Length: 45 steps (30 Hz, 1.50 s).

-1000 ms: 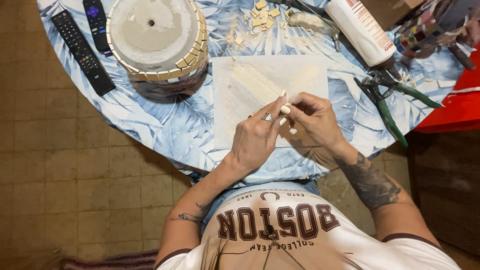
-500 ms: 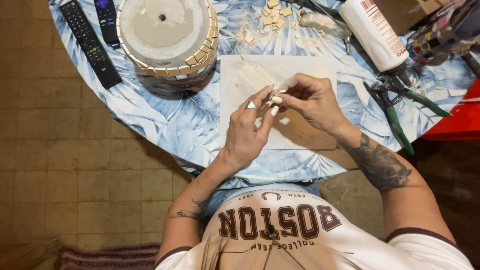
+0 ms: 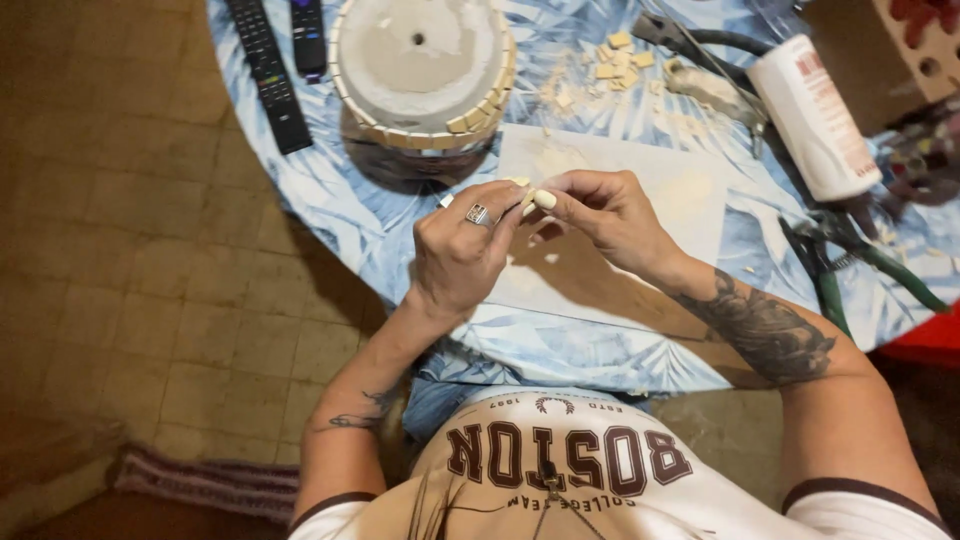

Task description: Decorating the rim of a cylindrical object by gluing small wooden tiles onto it

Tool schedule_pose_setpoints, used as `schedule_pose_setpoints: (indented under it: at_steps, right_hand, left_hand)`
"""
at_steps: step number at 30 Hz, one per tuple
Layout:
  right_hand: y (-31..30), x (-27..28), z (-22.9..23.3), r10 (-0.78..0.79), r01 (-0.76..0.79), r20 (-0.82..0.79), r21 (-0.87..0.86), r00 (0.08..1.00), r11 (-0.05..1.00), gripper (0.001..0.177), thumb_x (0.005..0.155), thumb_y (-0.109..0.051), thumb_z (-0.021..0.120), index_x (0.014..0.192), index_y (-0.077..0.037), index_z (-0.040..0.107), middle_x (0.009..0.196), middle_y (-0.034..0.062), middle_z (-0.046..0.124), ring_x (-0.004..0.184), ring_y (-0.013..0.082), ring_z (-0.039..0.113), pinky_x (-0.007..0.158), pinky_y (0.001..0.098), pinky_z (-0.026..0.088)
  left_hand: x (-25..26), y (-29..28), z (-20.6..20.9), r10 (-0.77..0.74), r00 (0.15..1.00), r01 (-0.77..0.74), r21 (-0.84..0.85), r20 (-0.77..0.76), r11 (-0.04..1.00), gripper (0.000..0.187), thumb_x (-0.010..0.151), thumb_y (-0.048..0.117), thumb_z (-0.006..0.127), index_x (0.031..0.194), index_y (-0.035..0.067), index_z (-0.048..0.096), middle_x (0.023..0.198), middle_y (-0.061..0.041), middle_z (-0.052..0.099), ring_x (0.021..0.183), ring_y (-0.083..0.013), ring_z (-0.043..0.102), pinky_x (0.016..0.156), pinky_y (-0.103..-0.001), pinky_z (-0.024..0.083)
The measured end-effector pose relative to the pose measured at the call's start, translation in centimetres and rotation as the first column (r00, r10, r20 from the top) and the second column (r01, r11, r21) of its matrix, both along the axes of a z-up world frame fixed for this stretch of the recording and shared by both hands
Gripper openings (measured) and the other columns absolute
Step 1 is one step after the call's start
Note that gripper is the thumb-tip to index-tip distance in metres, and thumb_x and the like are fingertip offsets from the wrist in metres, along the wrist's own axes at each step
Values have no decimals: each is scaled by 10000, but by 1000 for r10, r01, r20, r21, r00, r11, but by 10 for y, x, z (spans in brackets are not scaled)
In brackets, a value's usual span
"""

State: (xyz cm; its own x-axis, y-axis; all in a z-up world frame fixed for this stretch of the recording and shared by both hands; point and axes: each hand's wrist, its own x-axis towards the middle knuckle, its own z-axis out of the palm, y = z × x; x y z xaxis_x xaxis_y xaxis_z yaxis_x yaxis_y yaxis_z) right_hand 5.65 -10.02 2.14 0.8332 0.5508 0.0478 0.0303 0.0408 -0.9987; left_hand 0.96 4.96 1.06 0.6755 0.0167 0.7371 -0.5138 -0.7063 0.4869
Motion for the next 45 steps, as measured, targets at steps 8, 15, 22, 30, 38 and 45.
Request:
schedule_pose_setpoints:
  at_steps: [8,15,22,30,38,45]
  right_hand:
    - [16,34,-3,105,-111,499,-18,860,994,161,768,50,614,927,67,594,775,163,623,681,173,595,604,292,517]
    - [38,52,-4,-76,41,824,64,562,997,110,754,32,671,853,24,623,728,111,574,564,192,513,475,250,452]
    - [51,62,-7,-118,61,883,102,454,993,120,752,-26,696,848,5,632,748,112,565,609,227,493,534,311,423]
    - [53,62,-13,-141,98,881,109,452,989,90,759,-21,681,820,-11,616,728,113,544,602,250,482,576,338,413]
    - [49,59,-5,-126,81,866,99,484,992,77,778,-38,669,821,-8,612,723,117,552,594,241,489,574,326,422]
    - [24,38,-2,-67,56,743,40,666,998,73,774,-47,657,798,2,607,699,104,575,537,196,508,508,304,436]
  left_hand:
    - [1,29,17,213,966,-243,237,144,941,32,754,193,660,784,195,653,761,83,601,716,-128,597,540,-246,487]
    - [17,53,15,325,889,-419,283,323,863,28,794,229,634,806,220,658,867,79,596,785,-144,494,662,-263,342]
    - [21,59,9,335,892,-416,259,304,872,48,806,217,622,830,216,663,927,64,602,790,-148,500,663,-267,330]
    - [23,61,7,304,907,-390,306,291,869,87,812,183,614,884,195,660,1022,39,593,789,-143,496,674,-268,321]
    - [21,60,11,307,903,-397,306,302,866,84,826,180,595,864,184,670,1034,33,591,782,-134,488,679,-264,308]
    - [13,27,24,175,931,-270,278,320,922,101,794,184,607,868,227,661,965,51,613,775,-133,508,684,-272,331]
